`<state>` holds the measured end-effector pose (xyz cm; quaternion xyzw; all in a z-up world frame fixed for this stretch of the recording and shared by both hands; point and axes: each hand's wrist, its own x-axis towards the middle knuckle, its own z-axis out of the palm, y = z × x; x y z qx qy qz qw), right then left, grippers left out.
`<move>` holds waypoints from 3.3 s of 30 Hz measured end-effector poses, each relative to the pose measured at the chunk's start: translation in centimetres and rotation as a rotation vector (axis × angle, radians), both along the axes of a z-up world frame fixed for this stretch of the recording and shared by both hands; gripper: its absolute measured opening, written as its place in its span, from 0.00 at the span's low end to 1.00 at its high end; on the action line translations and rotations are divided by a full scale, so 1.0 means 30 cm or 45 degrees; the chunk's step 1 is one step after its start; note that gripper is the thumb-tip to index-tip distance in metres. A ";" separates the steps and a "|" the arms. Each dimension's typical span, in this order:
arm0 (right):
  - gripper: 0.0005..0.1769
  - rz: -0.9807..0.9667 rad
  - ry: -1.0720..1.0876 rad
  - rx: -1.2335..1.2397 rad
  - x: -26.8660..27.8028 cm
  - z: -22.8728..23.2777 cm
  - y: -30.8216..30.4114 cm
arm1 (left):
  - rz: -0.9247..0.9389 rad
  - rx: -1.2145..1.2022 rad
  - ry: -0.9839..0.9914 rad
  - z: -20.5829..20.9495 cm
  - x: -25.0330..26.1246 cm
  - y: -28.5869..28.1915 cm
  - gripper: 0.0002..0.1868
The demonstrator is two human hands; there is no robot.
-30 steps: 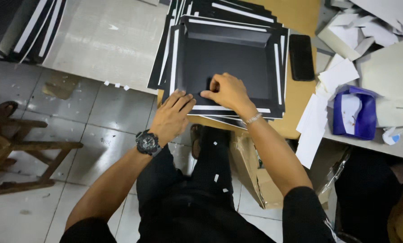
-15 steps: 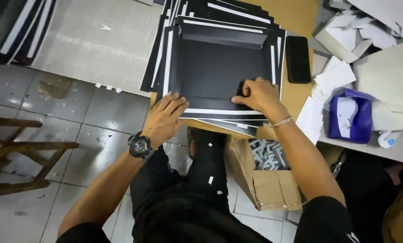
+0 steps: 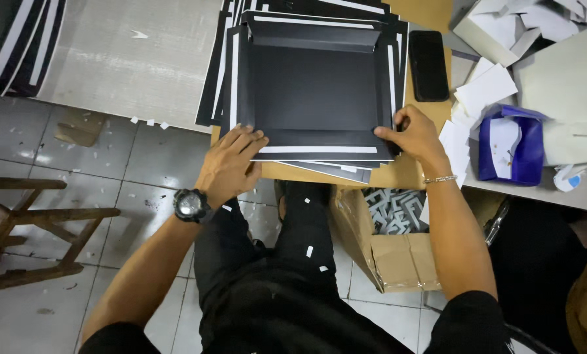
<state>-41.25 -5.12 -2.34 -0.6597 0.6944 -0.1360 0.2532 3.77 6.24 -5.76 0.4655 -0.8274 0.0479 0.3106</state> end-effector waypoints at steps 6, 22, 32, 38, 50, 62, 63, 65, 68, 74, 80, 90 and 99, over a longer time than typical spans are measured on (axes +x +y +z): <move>0.17 0.010 -0.107 -0.612 0.097 0.160 0.159 | -0.131 0.522 0.070 0.212 0.065 -0.055 0.13; 0.15 0.789 0.151 0.214 0.586 0.313 -0.036 | -0.152 1.066 -0.046 0.123 -0.021 -0.420 0.16; 0.07 0.950 -0.079 -0.385 0.474 0.043 -0.035 | 0.010 0.327 -0.192 0.034 -0.065 -0.218 0.08; 0.11 1.021 0.100 -0.496 0.427 0.118 -0.024 | -0.038 0.038 -0.205 -0.008 -0.044 -0.216 0.07; 0.06 0.869 0.462 -0.925 0.223 -0.166 0.028 | 0.031 0.188 -0.234 0.061 -0.084 -0.054 0.15; 0.38 0.686 0.504 -0.803 0.339 -0.061 0.324 | -0.200 0.128 -0.075 -0.038 0.001 0.008 0.40; 0.40 0.617 0.562 -0.848 0.364 -0.063 0.317 | -0.244 0.141 0.040 -0.032 -0.003 0.001 0.37; 0.43 0.713 0.397 -0.829 0.527 0.008 0.306 | -0.261 0.108 0.032 -0.045 0.009 -0.011 0.37; 0.50 0.828 0.291 -0.786 0.700 -0.031 0.325 | -0.244 0.095 -0.092 -0.093 0.012 -0.007 0.40; 0.44 0.820 0.377 -0.732 0.669 -0.076 0.320 | -0.175 0.134 -0.167 -0.125 0.011 -0.005 0.41; 0.36 0.694 0.388 -0.695 0.454 -0.054 0.310 | -0.193 0.027 -0.053 -0.003 0.014 0.001 0.32; 0.30 0.312 0.591 -0.893 0.196 -0.151 0.301 | -0.094 0.110 -0.132 -0.088 0.006 -0.009 0.45; 0.12 0.087 -0.050 -0.936 0.249 0.030 0.342 | 0.438 0.063 0.622 0.016 -0.023 0.115 0.16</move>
